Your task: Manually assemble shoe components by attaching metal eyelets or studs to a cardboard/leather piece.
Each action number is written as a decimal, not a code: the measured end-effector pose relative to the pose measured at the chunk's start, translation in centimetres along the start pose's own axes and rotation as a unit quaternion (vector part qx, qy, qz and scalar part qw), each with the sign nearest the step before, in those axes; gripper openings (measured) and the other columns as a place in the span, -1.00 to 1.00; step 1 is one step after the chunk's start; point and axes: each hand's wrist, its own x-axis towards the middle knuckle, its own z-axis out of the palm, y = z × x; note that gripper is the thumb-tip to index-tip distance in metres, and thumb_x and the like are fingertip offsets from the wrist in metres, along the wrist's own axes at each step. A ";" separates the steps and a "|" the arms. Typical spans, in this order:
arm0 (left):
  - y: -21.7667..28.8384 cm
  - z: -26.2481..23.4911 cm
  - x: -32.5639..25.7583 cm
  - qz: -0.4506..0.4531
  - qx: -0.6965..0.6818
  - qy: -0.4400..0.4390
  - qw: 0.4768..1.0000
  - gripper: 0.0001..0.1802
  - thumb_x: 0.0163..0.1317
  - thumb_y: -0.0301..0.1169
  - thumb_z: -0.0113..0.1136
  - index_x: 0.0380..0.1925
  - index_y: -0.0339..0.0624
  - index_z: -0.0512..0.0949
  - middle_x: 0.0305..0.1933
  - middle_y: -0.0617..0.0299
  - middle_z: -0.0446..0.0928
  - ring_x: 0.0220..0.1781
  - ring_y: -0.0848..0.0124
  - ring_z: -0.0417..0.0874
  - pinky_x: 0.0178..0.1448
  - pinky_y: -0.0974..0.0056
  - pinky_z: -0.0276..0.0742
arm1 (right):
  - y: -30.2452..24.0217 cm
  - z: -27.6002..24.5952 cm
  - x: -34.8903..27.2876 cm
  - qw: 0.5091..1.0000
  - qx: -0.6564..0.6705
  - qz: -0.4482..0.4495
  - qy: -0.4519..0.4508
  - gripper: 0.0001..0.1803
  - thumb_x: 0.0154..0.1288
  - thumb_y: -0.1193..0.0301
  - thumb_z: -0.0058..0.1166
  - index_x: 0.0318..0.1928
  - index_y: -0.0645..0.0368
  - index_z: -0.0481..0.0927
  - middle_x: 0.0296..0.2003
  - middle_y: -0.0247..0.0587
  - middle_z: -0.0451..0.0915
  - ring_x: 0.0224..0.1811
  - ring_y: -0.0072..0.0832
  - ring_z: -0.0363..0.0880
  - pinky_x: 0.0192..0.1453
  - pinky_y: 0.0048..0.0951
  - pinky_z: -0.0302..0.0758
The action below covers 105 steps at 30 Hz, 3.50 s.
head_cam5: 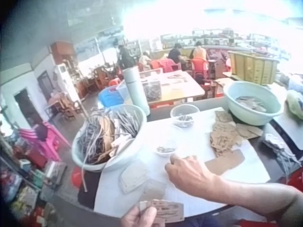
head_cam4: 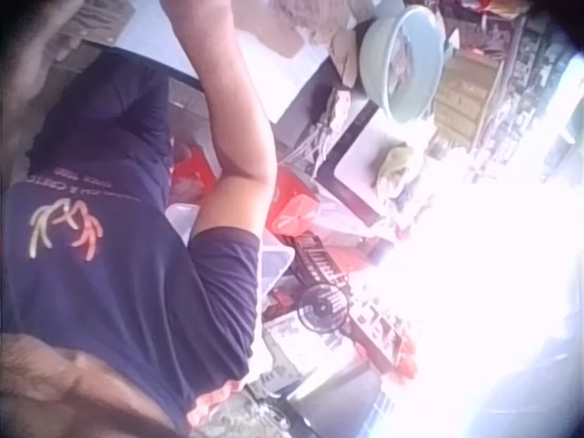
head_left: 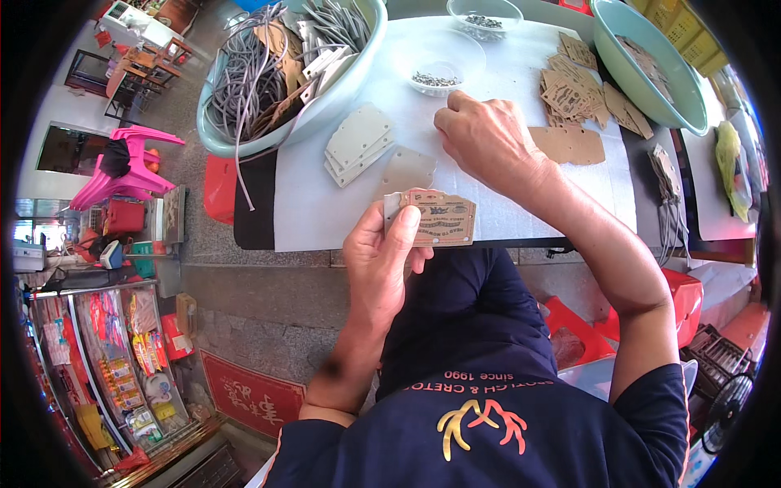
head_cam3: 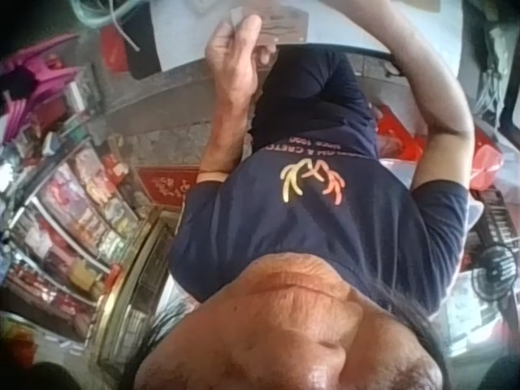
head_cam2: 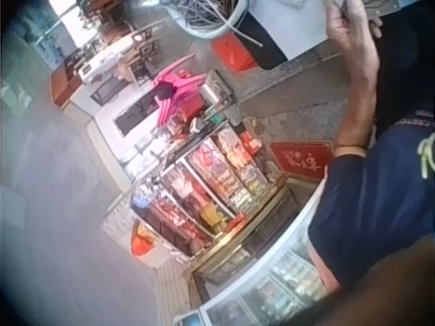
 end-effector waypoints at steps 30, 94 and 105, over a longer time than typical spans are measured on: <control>1.3 1.0 1.8 0.023 0.032 -0.022 0.999 -0.78 0.36 -0.37 0.12 -0.14 -0.31 0.57 -0.35 0.24 0.61 -0.54 0.64 0.47 -0.51 0.53 0.32 | 0.9 -1.0 2.2 0.986 -0.034 -0.134 -0.096 -0.97 -0.01 0.57 0.12 -0.48 0.27 0.57 -0.41 -0.07 0.59 -0.36 -0.18 0.66 -0.29 -0.24 0.57; 2.2 -0.2 1.8 0.048 0.034 0.017 0.998 -0.75 0.34 -0.39 0.14 -0.07 -0.33 0.54 -0.35 0.18 0.62 -0.56 0.58 0.50 -0.55 0.53 0.31 | 2.3 -6.1 -7.6 0.965 0.246 0.048 -0.074 -0.88 0.23 0.40 0.16 -0.29 0.18 0.59 -0.36 -0.14 0.57 -0.29 -0.17 0.61 -0.19 -0.22 0.54; 2.1 0.5 1.9 0.026 0.046 -0.014 0.999 -0.71 0.34 -0.36 0.11 -0.03 -0.30 0.51 -0.31 0.19 0.61 -0.53 0.56 0.49 -0.54 0.50 0.32 | -0.1 -4.4 -7.6 0.976 0.187 0.098 -0.051 -0.85 0.27 0.41 0.13 -0.30 0.26 0.55 -0.35 -0.08 0.51 -0.29 -0.12 0.57 -0.18 -0.21 0.49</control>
